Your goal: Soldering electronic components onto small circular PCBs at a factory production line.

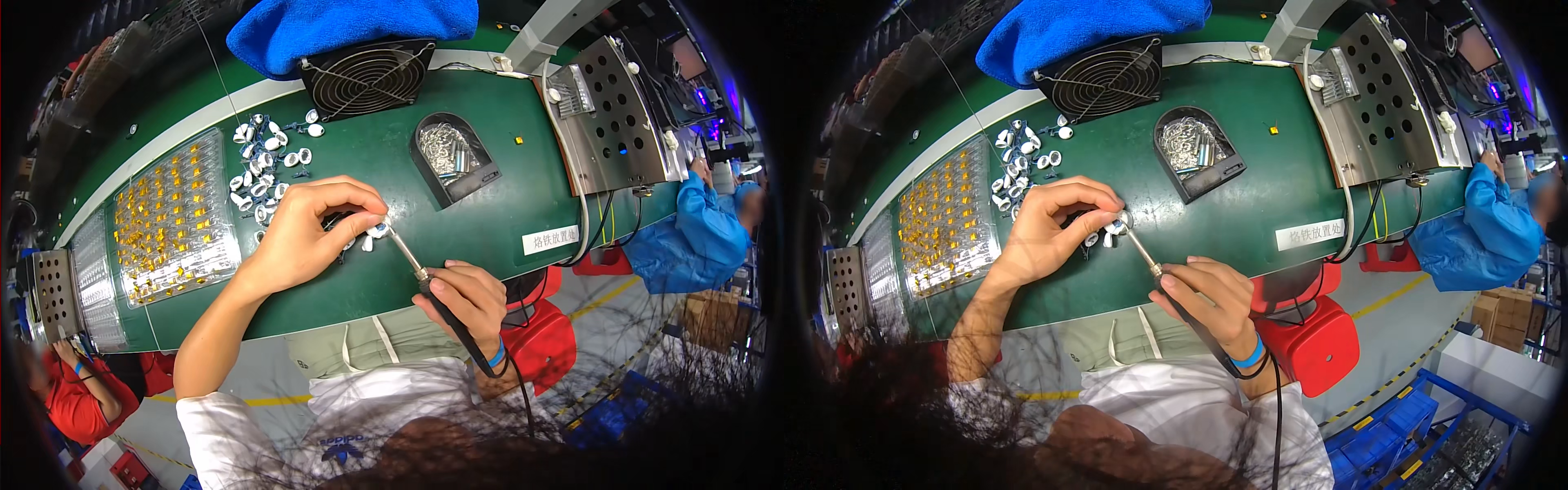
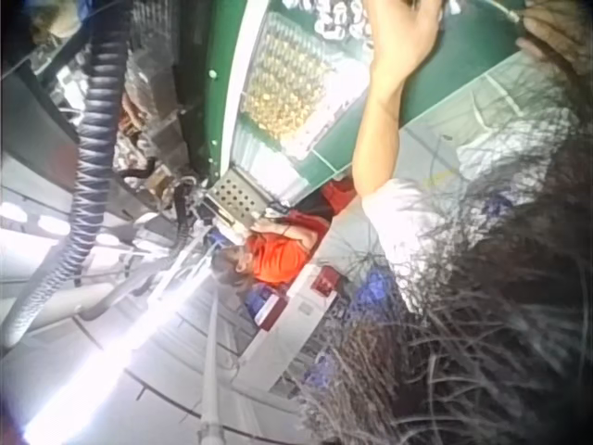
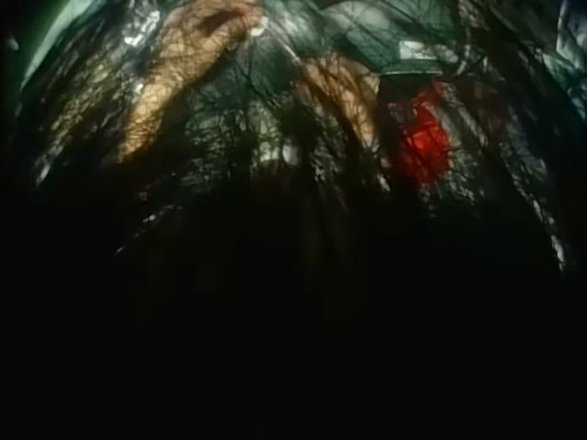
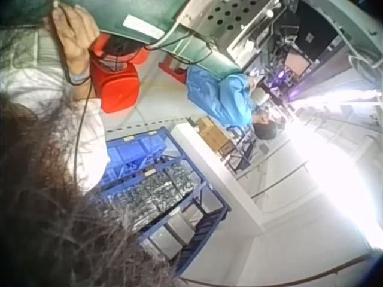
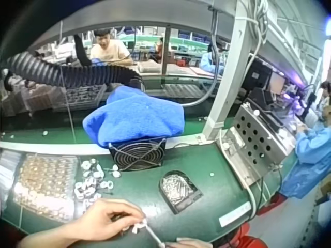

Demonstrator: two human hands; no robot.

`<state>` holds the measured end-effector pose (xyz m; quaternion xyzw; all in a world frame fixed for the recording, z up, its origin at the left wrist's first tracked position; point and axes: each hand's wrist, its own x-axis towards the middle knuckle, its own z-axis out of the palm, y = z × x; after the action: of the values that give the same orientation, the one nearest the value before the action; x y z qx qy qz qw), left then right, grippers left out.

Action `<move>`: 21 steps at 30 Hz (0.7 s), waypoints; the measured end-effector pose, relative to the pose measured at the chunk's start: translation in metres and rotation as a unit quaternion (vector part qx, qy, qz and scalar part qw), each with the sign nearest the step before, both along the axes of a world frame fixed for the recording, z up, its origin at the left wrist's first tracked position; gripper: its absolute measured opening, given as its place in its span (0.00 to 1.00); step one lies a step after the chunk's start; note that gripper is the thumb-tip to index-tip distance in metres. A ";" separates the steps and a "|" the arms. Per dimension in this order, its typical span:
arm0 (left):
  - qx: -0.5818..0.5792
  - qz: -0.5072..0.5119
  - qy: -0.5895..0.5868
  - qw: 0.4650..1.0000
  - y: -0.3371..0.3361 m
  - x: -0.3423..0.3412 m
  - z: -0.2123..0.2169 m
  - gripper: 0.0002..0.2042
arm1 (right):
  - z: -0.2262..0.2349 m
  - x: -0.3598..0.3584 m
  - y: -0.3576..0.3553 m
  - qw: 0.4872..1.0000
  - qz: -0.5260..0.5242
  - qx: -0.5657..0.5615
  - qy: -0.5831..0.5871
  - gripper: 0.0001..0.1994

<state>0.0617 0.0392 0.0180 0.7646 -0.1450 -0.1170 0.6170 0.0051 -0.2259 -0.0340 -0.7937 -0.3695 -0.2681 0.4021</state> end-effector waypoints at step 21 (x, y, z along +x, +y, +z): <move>-0.021 -0.012 -0.020 1.000 0.000 -0.003 0.000 0.13 | 0.003 0.001 -0.001 1.000 0.009 -0.008 0.009 0.21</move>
<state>0.0584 0.0396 0.0178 0.7515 -0.1689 -0.1064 0.6289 0.0057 -0.2271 -0.0315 -0.7958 -0.3747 -0.2546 0.4017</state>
